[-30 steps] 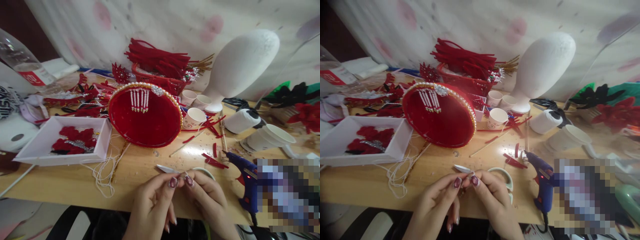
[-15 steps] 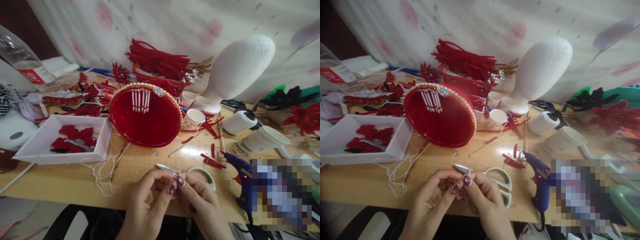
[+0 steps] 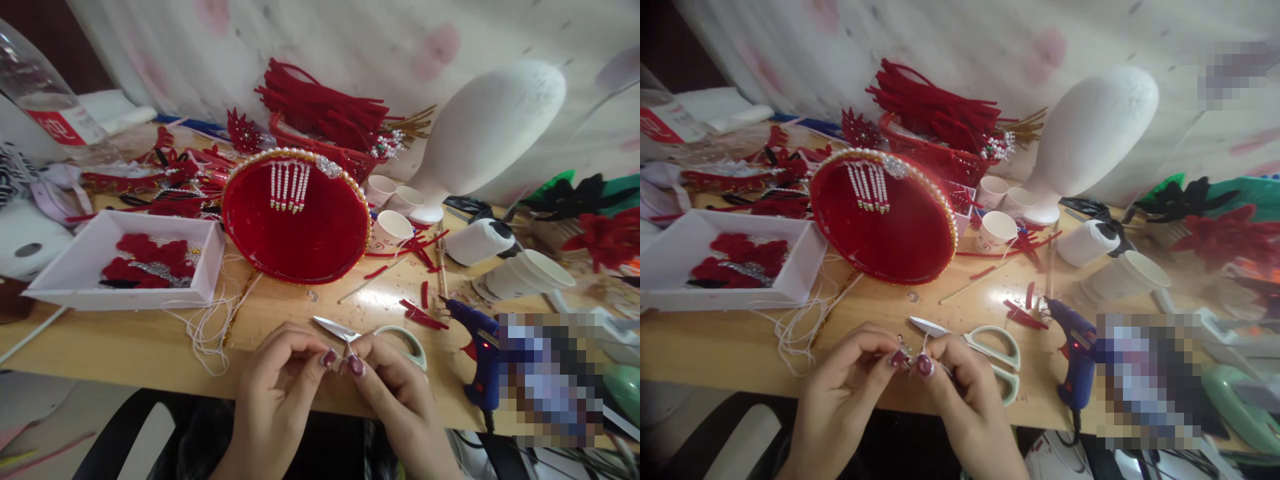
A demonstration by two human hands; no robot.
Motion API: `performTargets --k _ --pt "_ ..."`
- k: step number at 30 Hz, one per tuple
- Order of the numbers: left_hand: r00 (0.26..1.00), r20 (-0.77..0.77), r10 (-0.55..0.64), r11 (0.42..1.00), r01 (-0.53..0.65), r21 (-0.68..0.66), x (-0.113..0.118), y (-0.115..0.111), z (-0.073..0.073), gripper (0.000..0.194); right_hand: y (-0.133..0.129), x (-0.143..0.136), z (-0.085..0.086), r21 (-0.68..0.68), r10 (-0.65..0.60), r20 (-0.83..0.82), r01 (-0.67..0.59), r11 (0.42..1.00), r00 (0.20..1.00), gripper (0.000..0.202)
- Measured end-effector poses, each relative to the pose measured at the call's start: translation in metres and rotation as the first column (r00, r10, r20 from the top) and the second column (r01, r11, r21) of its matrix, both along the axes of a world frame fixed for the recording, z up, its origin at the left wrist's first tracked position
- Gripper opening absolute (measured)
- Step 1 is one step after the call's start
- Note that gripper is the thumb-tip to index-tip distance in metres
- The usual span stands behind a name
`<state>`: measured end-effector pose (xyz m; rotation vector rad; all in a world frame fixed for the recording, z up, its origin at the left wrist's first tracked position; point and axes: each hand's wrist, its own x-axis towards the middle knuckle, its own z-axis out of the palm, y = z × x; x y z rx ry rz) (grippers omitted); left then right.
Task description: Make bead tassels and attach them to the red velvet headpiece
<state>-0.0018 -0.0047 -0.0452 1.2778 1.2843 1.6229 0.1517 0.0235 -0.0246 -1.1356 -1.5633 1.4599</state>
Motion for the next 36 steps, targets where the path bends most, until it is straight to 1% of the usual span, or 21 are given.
performTargets --k 4,7,9,10,12,13,15,16,17,18,19,21,23,25,27,30,31,33,35,36 --pt "0.996 -0.082 0.02 0.998 -0.015 0.053 0.002 0.0 -0.005 0.015 -0.001 -0.002 0.004 -0.028 0.074 0.023 -0.073 0.997 0.997 0.033" --pt "0.986 -0.165 0.008 0.995 0.009 0.103 0.004 0.0 -0.01 0.019 -0.001 -0.002 0.004 -0.066 0.087 0.019 -0.085 0.994 0.996 0.032" --pt "0.972 -0.23 0.038 0.985 0.002 0.171 0.005 0.0 -0.013 0.021 -0.002 -0.002 0.003 -0.037 0.071 0.058 -0.069 0.997 0.996 0.032" --pt "0.964 -0.258 0.067 0.979 -0.013 0.204 0.006 0.0 -0.013 0.022 -0.002 -0.002 0.002 0.013 0.044 0.097 -0.045 0.999 0.994 0.031" --pt "0.947 -0.296 0.127 0.966 -0.051 0.252 0.008 0.0 -0.013 0.023 -0.005 -0.002 -0.001 0.183 -0.056 0.197 0.019 0.983 0.979 0.026" --pt "0.94 -0.305 0.151 0.962 -0.069 0.264 0.009 0.0 -0.013 0.023 -0.007 -0.002 -0.003 0.291 -0.112 0.241 0.038 0.956 0.964 0.021" --pt "0.937 -0.305 0.167 0.961 -0.086 0.263 0.011 0.0 -0.012 0.024 -0.011 -0.003 -0.007 0.493 -0.21 0.296 0.039 0.869 0.932 0.01" --pt "0.94 -0.298 0.166 0.964 -0.091 0.251 0.012 -0.001 -0.011 0.024 -0.012 -0.004 -0.009 0.567 -0.248 0.306 0.033 0.823 0.919 0.012" --pt "0.944 -0.288 0.161 0.967 -0.093 0.235 0.013 -0.001 -0.01 0.024 -0.013 -0.004 -0.011 0.618 -0.279 0.306 0.033 0.785 0.91 0.016" --pt "0.948 -0.278 0.151 0.972 -0.092 0.216 0.014 -0.002 -0.009 0.024 -0.014 -0.005 -0.012 0.646 -0.303 0.295 0.044 0.762 0.906 0.018" --pt "0.952 -0.272 0.141 0.976 -0.088 0.2 0.014 -0.002 -0.008 0.024 -0.014 -0.006 -0.012 0.65 -0.318 0.278 0.066 0.757 0.907 0.019" --pt "0.953 -0.274 0.13 0.979 -0.08 0.186 0.013 -0.001 -0.008 0.023 -0.013 -0.007 -0.01 0.604 -0.305 0.24 0.104 0.79 0.922 0.016" --pt "0.946 -0.298 0.126 0.977 -0.066 0.202 0.011 -0.001 -0.007 0.023 -0.009 -0.007 -0.007 0.524 -0.259 0.211 0.115 0.844 0.942 0.014" --pt "0.935 -0.335 0.114 0.975 -0.04 0.221 0.008 0.0 -0.007 0.023 -0.006 -0.006 -0.004 0.439 -0.195 0.194 0.092 0.894 0.961 0.016" --pt "0.926 -0.371 0.073 0.98 0.003 0.201 0.005 0.0 -0.007 0.021 -0.003 -0.005 -0.001 0.348 -0.128 0.178 0.059 0.936 0.976 0.019" --pt "0.924 -0.381 -0.014 0.987 0.075 0.144 0.003 0.001 -0.009 0.017 -0.002 -0.004 0.0 0.242 -0.042 0.151 0.005 0.97 0.988 0.023" --pt "0.923 -0.386 -0.015 0.986 0.078 0.15 0.003 0.002 -0.01 0.016 -0.003 -0.003 0.0 0.235 -0.031 0.149 -0.005 0.972 0.988 0.023" --pt "0.909 -0.415 0.042 0.977 0.049 0.206 0.005 0.003 -0.012 0.017 -0.004 -0.003 -0.002 0.292 -0.065 0.177 0.011 0.956 0.982 0.021" --pt "0.886 -0.451 0.105 0.967 0.014 0.253 0.007 0.004 -0.013 0.018 -0.006 -0.004 -0.006 0.421 -0.162 0.239 0.048 0.906 0.957 0.016" --pt "0.881 -0.459 0.116 0.967 0.005 0.254 0.008 0.004 -0.013 0.018 -0.008 -0.004 -0.008 0.498 -0.218 0.264 0.061 0.865 0.939 0.014"
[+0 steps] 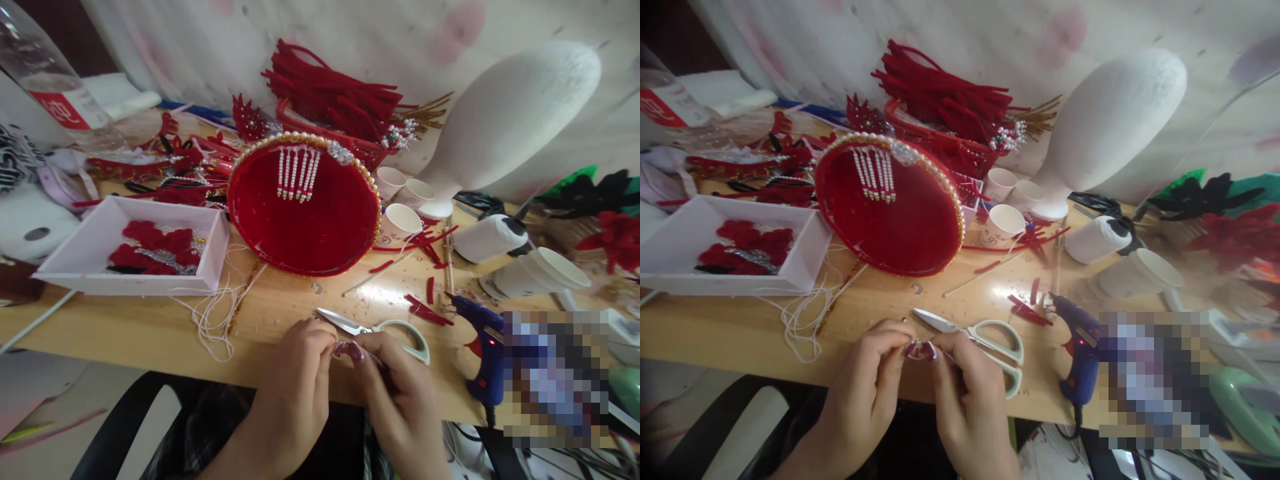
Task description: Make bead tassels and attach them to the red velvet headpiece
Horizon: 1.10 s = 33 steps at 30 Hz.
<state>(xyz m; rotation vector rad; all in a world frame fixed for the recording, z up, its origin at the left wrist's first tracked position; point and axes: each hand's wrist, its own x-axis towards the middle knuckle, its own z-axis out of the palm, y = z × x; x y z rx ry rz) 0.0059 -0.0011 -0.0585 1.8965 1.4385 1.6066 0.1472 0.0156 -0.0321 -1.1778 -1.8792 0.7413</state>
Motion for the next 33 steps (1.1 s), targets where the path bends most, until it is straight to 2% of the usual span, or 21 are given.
performTargets --k 2,4,5,7,9,11,12,14,17,19,21,24,26,28,30,33 --pt "0.999 0.028 0.014 0.999 -0.013 -0.035 0.002 -0.002 0.001 0.019 -0.004 -0.003 -0.003 0.143 -0.081 0.044 0.074 0.987 0.996 0.017" --pt "0.996 0.088 0.02 0.995 -0.011 -0.098 0.004 -0.005 0.003 0.019 -0.008 -0.006 -0.005 0.174 -0.138 -0.005 0.137 0.975 0.99 0.018" --pt "0.993 0.116 0.019 0.992 -0.004 -0.128 0.005 -0.006 0.004 0.019 -0.009 -0.007 -0.005 0.133 -0.155 -0.053 0.16 0.978 0.987 0.017" --pt "0.987 0.159 0.02 0.985 0.008 -0.174 0.006 -0.009 0.006 0.018 -0.01 -0.01 -0.004 -0.05 -0.163 -0.174 0.156 0.986 0.971 0.014" --pt "0.981 0.193 0.023 0.978 0.019 -0.21 0.006 -0.01 0.006 0.016 -0.007 -0.011 -0.005 -0.29 -0.161 -0.341 0.059 0.955 0.926 0.021" --pt "0.969 0.244 0.023 0.965 0.042 -0.259 0.005 -0.008 0.006 0.014 -0.002 -0.011 -0.007 -0.498 -0.185 -0.526 -0.124 0.858 0.83 0.029" --pt "0.959 0.283 0.023 0.956 0.062 -0.288 0.003 -0.006 0.006 0.013 0.001 -0.011 -0.008 -0.558 -0.205 -0.599 -0.219 0.801 0.774 0.031" --pt "0.926 0.377 0.032 0.938 0.103 -0.331 0.0 -0.002 0.006 0.011 0.005 -0.009 -0.01 -0.602 -0.239 -0.664 -0.318 0.732 0.708 0.031" --pt "0.832 0.553 0.035 0.904 0.209 -0.373 -0.005 0.002 0.009 0.013 0.008 -0.004 -0.01 -0.599 -0.233 -0.652 -0.301 0.742 0.722 0.026" --pt "0.771 0.636 0.026 0.879 0.286 -0.383 -0.006 0.002 0.011 0.012 0.008 -0.001 -0.007 -0.603 -0.221 -0.681 -0.363 0.711 0.698 0.024" --pt "0.764 0.645 -0.01 0.882 0.31 -0.354 -0.006 0.0 0.012 0.008 0.008 0.0 -0.004 -0.603 -0.236 -0.761 -0.525 0.6 0.604 0.026" --pt "0.825 0.558 -0.091 0.918 0.287 -0.274 -0.006 -0.003 0.013 0.015 0.01 0.0 0.0 -0.544 -0.315 -0.838 -0.733 0.409 0.447 0.031" --pt "0.852 0.507 -0.129 0.931 0.281 -0.235 -0.006 -0.005 0.013 0.024 0.011 0.0 0.0 -0.528 -0.355 -0.839 -0.778 0.34 0.413 0.033" --pt "0.867 0.471 -0.165 0.937 0.287 -0.199 -0.008 -0.006 0.014 0.03 0.012 -0.001 0.0 -0.542 -0.389 -0.824 -0.775 0.326 0.413 0.034" --pt "0.88 0.43 -0.202 0.94 0.298 -0.168 -0.009 -0.005 0.014 0.03 0.011 -0.003 0.0 -0.57 -0.429 -0.803 -0.743 0.352 0.413 0.036" --pt "0.891 0.401 -0.212 0.941 0.297 -0.162 -0.011 -0.003 0.015 0.018 0.008 -0.006 -0.002 -0.623 -0.465 -0.769 -0.676 0.393 0.438 0.035"
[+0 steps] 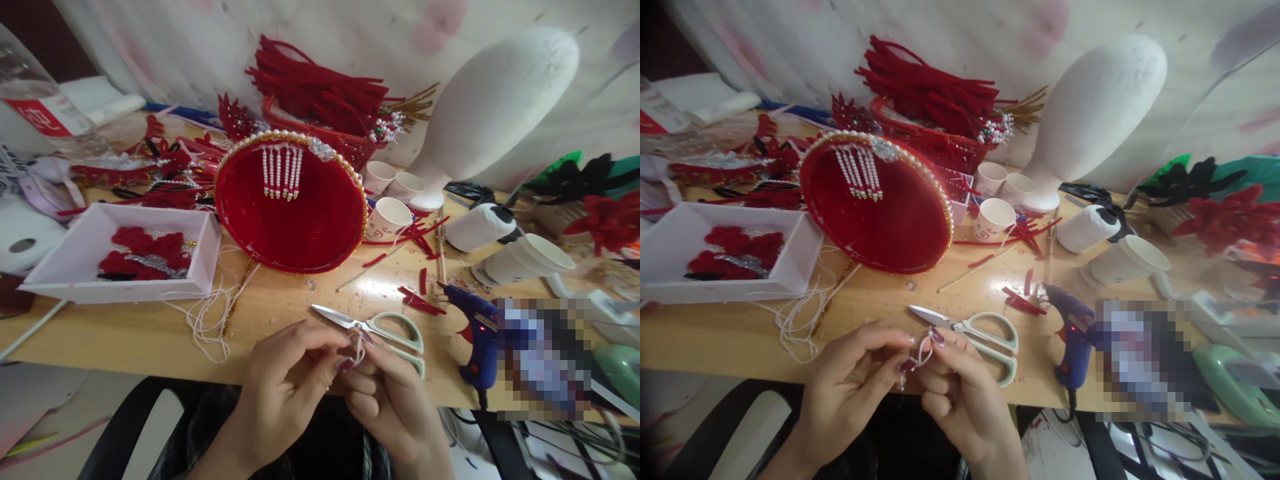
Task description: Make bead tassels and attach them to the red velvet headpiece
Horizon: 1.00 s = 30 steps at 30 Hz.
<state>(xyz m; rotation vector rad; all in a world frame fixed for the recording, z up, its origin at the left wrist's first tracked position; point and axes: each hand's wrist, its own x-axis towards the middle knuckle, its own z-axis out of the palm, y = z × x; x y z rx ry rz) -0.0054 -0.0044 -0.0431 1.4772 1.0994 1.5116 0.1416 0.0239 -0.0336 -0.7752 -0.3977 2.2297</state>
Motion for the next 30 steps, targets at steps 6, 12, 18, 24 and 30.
performTargets --k 6,12,18,24,30 --pt "1.0 -0.006 0.008 1.0 -0.008 -0.016 -0.001 0.004 0.007 0.018 -0.004 -0.005 -0.001 0.116 -0.016 0.152 -0.002 0.993 0.988 0.029" --pt "0.993 -0.087 0.083 0.993 -0.09 -0.08 0.001 0.001 0.004 0.017 -0.012 -0.01 -0.001 0.281 -0.164 0.326 0.07 0.957 0.931 0.03" --pt "0.994 0.021 0.11 0.978 -0.105 -0.178 0.01 -0.001 -0.003 0.019 -0.023 -0.018 0.0 0.728 -0.589 0.554 0.001 0.686 0.588 0.013" --pt "0.978 0.162 0.129 0.953 -0.077 -0.293 0.014 -0.003 -0.005 0.031 -0.02 -0.018 -0.005 0.844 -0.72 0.524 -0.165 0.51 0.455 0.015" --pt "0.966 0.151 0.21 0.931 -0.15 -0.333 0.008 -0.009 -0.012 0.036 -0.018 -0.013 -0.005 0.876 -0.773 0.481 -0.189 0.444 0.413 0.015"
